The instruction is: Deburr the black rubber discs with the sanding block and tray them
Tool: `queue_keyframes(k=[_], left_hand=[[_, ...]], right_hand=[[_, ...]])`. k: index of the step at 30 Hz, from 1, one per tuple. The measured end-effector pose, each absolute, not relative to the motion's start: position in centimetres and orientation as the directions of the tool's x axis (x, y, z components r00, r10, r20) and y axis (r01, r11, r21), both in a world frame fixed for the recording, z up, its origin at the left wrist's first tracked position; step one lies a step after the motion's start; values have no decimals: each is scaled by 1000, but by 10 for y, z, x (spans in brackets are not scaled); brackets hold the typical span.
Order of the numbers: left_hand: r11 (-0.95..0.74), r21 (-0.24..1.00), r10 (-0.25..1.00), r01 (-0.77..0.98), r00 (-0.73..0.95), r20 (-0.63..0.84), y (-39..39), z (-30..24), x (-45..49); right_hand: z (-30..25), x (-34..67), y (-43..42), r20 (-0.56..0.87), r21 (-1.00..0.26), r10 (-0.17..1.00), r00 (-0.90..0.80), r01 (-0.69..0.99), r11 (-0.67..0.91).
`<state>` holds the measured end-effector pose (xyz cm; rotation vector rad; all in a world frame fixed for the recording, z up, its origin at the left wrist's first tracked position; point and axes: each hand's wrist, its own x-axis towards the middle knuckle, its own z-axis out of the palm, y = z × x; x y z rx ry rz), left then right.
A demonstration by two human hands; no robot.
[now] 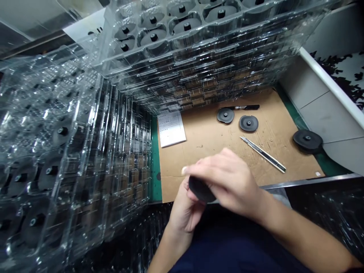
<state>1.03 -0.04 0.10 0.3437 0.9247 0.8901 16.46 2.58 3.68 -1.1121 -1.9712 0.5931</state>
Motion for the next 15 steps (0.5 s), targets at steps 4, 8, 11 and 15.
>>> queue_keyframes(k=[4, 8, 11, 15], left_hand=[[588, 572, 803, -572, 328, -498, -3, 5, 2], [584, 532, 807, -613, 367, -463, -7, 6, -4], [590, 519, 804, -619, 389, -450, -8, 6, -2], [583, 545, 809, -602, 368, -459, -10, 6, 2]], right_hand=[[-3, 186, 15, 129, -811, 985, -112, 560, 170], [-56, 198, -6, -16, -841, 991, -130, 538, 57], [-57, 194, -11, -47, -835, 992, -116, 550, 25], [1, 179, 1, 198, -840, 980, -28, 511, 184]])
